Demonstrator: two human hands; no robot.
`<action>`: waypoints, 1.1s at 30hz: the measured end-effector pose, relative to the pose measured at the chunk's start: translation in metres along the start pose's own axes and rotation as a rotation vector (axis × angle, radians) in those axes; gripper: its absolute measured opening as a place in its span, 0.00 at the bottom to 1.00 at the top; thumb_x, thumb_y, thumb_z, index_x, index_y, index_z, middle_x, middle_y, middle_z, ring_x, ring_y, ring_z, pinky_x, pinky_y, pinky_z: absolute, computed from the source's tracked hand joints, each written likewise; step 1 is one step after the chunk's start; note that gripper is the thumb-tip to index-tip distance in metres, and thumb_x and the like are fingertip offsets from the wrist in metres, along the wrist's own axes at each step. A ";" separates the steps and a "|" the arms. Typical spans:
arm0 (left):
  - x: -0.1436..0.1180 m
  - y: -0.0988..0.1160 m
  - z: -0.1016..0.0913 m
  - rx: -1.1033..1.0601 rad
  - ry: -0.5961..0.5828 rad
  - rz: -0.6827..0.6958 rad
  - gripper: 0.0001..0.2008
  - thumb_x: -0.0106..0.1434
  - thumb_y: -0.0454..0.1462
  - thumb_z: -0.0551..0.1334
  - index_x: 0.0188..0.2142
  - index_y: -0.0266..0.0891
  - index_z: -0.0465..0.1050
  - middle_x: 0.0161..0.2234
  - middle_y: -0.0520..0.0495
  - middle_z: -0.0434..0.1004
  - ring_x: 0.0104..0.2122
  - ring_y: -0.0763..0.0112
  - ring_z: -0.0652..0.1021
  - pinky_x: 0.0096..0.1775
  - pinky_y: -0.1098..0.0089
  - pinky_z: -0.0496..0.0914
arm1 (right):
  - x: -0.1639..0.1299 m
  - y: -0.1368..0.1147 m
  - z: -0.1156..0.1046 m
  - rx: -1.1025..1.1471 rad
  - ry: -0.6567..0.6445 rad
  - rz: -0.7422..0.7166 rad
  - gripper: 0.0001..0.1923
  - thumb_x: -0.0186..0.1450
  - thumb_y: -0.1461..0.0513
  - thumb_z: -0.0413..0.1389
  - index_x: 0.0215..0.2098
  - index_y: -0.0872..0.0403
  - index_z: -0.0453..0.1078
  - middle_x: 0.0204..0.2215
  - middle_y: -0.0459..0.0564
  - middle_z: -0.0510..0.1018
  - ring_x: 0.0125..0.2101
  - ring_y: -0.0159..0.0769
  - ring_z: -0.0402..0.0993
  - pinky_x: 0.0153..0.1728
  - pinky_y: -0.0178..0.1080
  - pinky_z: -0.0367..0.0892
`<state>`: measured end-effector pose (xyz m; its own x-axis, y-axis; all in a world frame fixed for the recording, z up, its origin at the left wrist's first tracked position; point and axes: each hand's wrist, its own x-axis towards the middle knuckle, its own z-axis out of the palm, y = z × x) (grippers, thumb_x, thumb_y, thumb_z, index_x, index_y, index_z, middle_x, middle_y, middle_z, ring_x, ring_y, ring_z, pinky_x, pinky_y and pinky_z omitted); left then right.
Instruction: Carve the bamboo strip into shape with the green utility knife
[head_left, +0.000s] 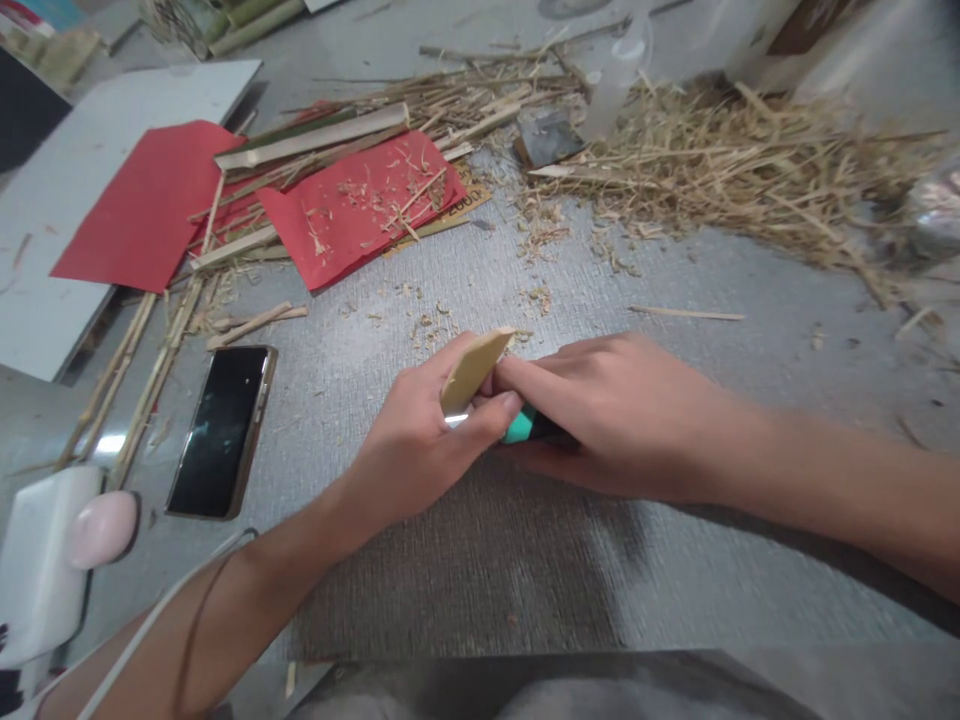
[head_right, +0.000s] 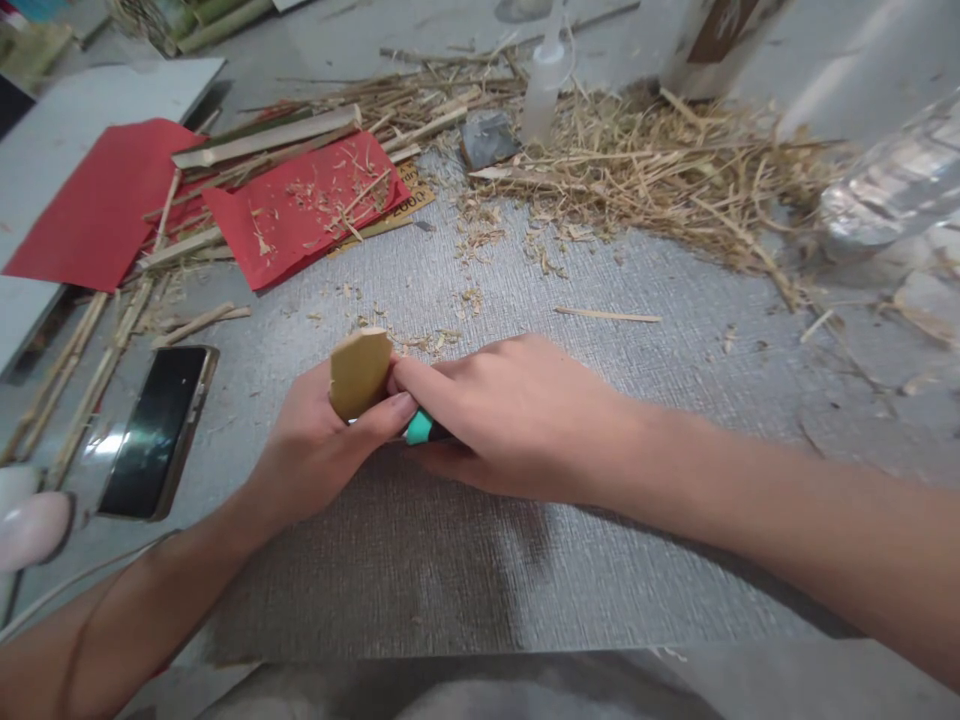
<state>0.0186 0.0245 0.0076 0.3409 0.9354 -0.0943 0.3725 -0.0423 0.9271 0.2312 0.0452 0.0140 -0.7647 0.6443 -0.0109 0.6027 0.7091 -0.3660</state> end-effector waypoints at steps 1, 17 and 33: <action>0.000 0.000 0.000 0.004 0.003 -0.001 0.12 0.71 0.44 0.66 0.34 0.44 0.68 0.30 0.52 0.71 0.31 0.69 0.72 0.34 0.67 0.70 | 0.000 0.000 0.000 0.002 -0.003 0.001 0.09 0.72 0.56 0.55 0.49 0.50 0.66 0.33 0.47 0.83 0.28 0.39 0.76 0.29 0.40 0.48; 0.000 0.000 -0.002 0.098 0.026 0.048 0.09 0.71 0.43 0.66 0.36 0.44 0.73 0.32 0.54 0.75 0.34 0.68 0.77 0.38 0.67 0.73 | -0.001 0.002 0.002 -0.031 0.015 -0.003 0.13 0.72 0.53 0.55 0.51 0.49 0.66 0.32 0.48 0.83 0.27 0.40 0.75 0.29 0.40 0.48; 0.000 0.006 0.001 0.090 0.060 0.049 0.09 0.69 0.40 0.68 0.33 0.43 0.74 0.32 0.51 0.76 0.35 0.67 0.78 0.39 0.67 0.75 | -0.003 0.002 0.002 -0.130 0.027 0.015 0.17 0.74 0.47 0.49 0.53 0.47 0.65 0.25 0.45 0.76 0.19 0.41 0.68 0.24 0.39 0.44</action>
<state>0.0222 0.0240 0.0131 0.3095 0.9506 -0.0251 0.4337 -0.1176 0.8933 0.2342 0.0447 0.0118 -0.7500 0.6614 0.0097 0.6400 0.7293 -0.2419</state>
